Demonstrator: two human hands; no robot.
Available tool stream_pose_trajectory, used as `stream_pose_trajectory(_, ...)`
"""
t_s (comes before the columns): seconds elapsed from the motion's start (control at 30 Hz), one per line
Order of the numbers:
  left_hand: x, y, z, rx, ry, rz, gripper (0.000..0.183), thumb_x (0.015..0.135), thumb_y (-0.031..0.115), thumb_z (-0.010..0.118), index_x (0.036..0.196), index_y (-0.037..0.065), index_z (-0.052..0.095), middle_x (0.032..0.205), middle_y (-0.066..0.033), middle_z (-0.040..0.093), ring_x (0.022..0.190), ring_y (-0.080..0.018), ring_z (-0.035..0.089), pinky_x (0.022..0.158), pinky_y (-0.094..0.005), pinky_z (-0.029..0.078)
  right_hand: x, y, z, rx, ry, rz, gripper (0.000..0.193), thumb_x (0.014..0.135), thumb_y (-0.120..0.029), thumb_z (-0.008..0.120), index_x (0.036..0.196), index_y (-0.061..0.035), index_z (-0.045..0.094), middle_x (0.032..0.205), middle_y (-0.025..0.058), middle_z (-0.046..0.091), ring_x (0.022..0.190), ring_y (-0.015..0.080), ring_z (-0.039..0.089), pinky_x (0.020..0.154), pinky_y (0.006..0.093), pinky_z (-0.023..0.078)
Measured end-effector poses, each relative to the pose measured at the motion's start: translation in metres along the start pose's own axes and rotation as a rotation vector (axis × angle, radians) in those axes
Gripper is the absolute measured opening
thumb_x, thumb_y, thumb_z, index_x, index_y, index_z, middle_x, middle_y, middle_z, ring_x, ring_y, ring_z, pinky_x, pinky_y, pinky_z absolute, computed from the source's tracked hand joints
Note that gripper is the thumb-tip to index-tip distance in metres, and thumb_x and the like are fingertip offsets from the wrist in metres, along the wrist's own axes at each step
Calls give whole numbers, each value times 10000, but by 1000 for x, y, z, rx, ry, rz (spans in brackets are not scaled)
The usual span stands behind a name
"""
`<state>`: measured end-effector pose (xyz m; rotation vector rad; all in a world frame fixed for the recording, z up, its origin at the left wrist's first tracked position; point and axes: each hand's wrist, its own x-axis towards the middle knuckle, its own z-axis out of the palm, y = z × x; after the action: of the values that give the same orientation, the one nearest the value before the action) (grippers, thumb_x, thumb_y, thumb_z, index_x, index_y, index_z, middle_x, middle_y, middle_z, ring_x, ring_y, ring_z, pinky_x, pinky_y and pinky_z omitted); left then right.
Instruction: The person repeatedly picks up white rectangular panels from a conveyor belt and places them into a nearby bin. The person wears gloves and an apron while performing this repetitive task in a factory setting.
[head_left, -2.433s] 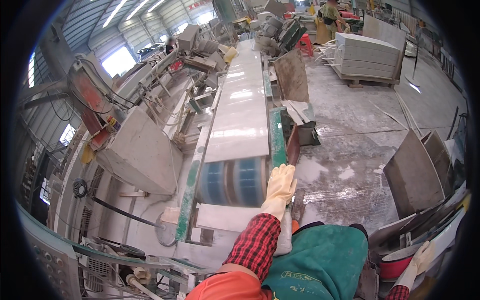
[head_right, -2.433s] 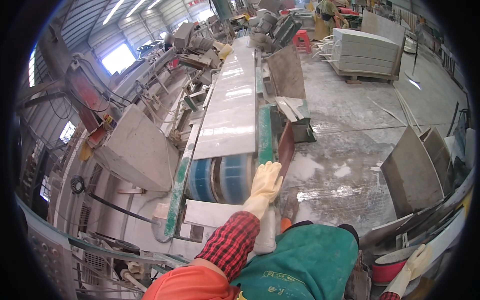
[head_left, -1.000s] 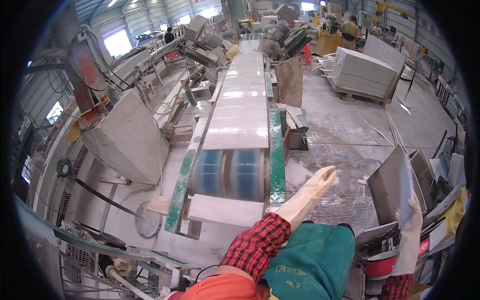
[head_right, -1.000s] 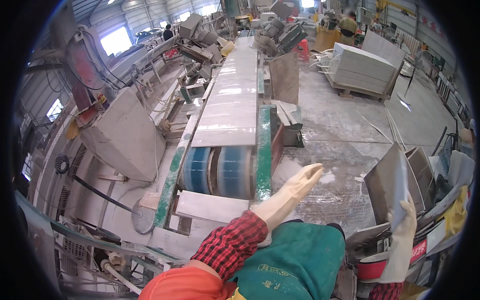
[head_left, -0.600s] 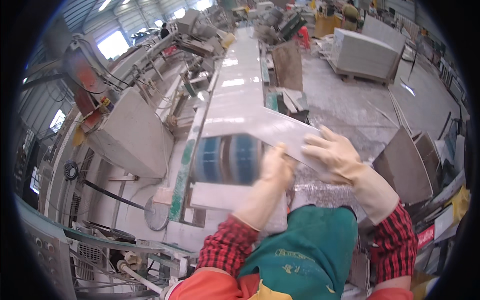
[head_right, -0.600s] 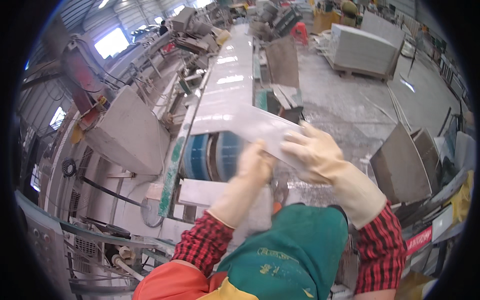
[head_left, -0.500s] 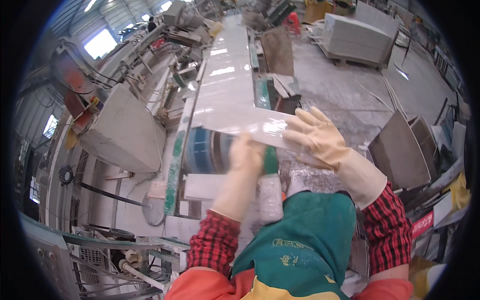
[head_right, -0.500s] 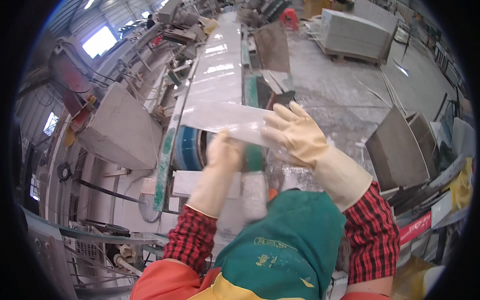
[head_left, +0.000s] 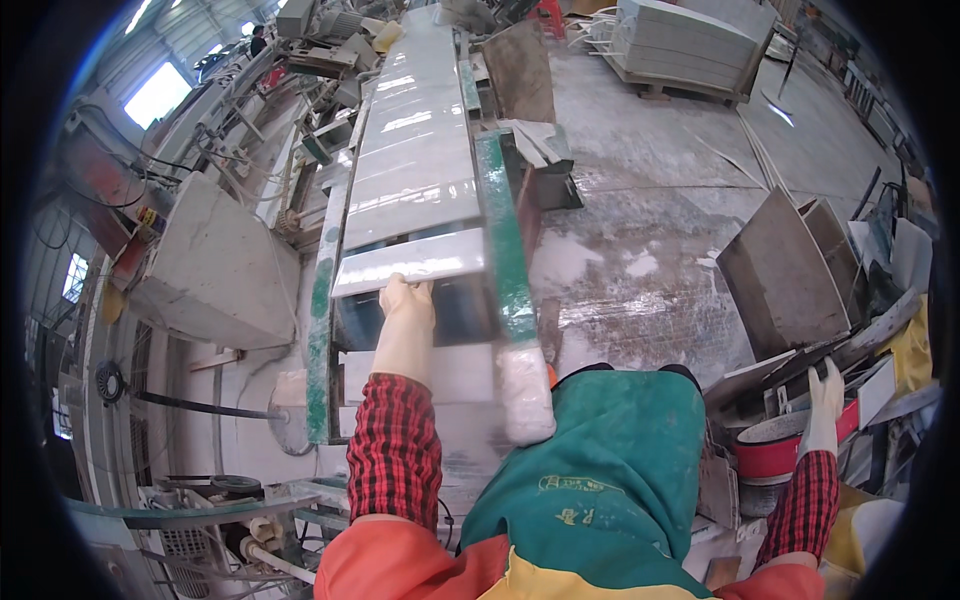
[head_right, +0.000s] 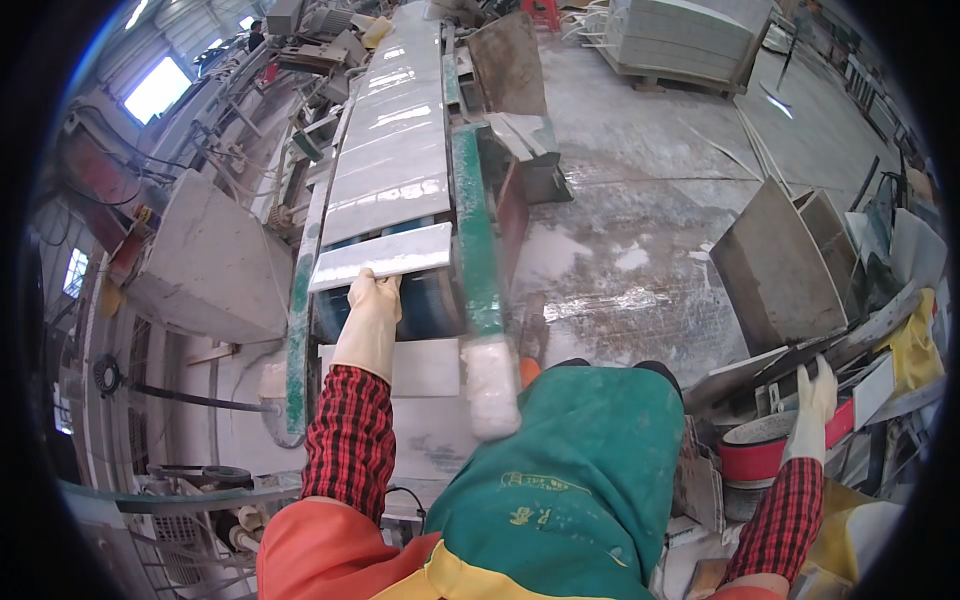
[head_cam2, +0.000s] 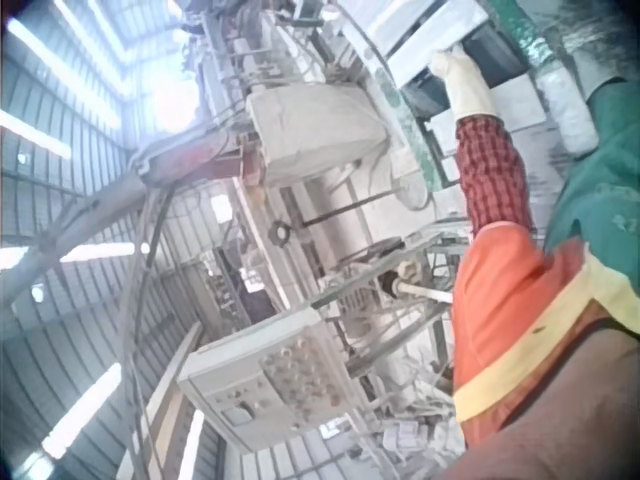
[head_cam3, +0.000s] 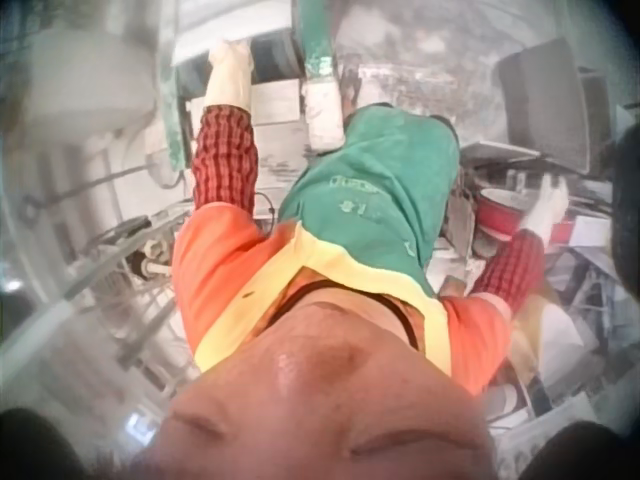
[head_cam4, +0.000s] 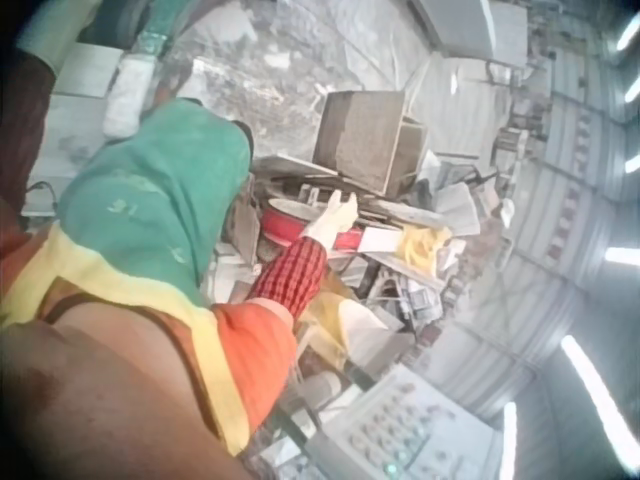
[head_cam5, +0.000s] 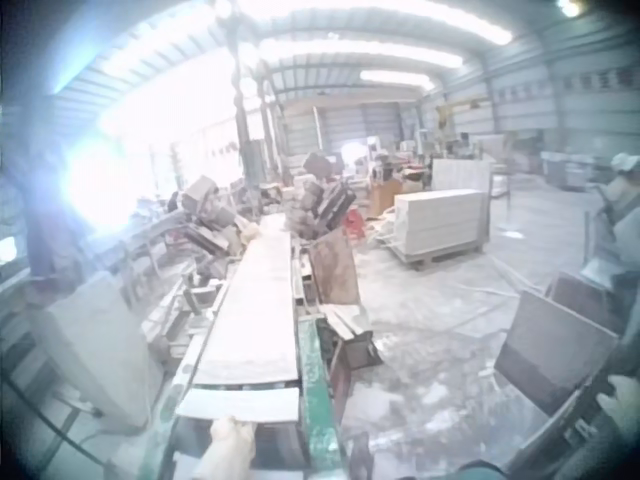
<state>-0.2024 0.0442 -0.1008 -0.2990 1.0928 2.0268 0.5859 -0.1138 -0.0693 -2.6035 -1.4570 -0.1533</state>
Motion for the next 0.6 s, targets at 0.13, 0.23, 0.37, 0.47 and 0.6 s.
stream_pose_trajectory(0.13, 26, -8, 7, 50, 82, 15, 315, 976, 76, 450, 1252, -67, 501, 1250, -190, 607, 1037, -357, 678, 783, -485, 639, -32, 81, 29, -59, -33, 222, 579, 905, -391, 636, 1404, -114, 539, 1419, 174, 543, 1345, 358, 456, 1125, 414, 361)
stream_pose_trajectory(0.23, 47, 6, -6, 288, 104, 114, 279, 953, 55, 463, 1194, -75, 520, 1174, -189, 632, 943, -337, 700, 724, -467, 649, -68, -9, 5, -251, -30, 203, 553, 924, -366, 614, 1411, -119, 527, 1470, 137, 499, 1384, 369, 399, 1182, 412, 288)
stream_pose_trajectory(0.37, 35, -8, 12, 140, 42, 31, 293, 955, 18, 425, 1226, -82, 474, 1227, -211, 586, 1055, -364, 655, 826, -522, 620, -85, 6, -1, -344, -20, 184, 501, 938, -314, 597, 1404, -144, 530, 1456, 103, 516, 1384, 360, 403, 1178, 427, 296)
stream_pose_trajectory(0.47, 41, -10, 11, 67, 49, 32, 327, 951, 58, 462, 1237, -99, 492, 1210, -214, 591, 988, -356, 673, 759, -467, 628, -88, -27, -14, -307, -27, 279, 511, 939, -321, 599, 1411, -140, 521, 1453, 79, 523, 1384, 358, 404, 1179, 420, 296)
stream_pose_trajectory(0.6, 24, -12, 24, 72, 143, 63, 359, 967, 91, 478, 1265, -107, 462, 1229, -224, 569, 992, -365, 670, 776, -474, 628, -89, -21, -8, -341, -21, 251, 520, 940, -342, 597, 1417, -151, 516, 1459, 61, 518, 1395, 356, 391, 1182, 415, 291)
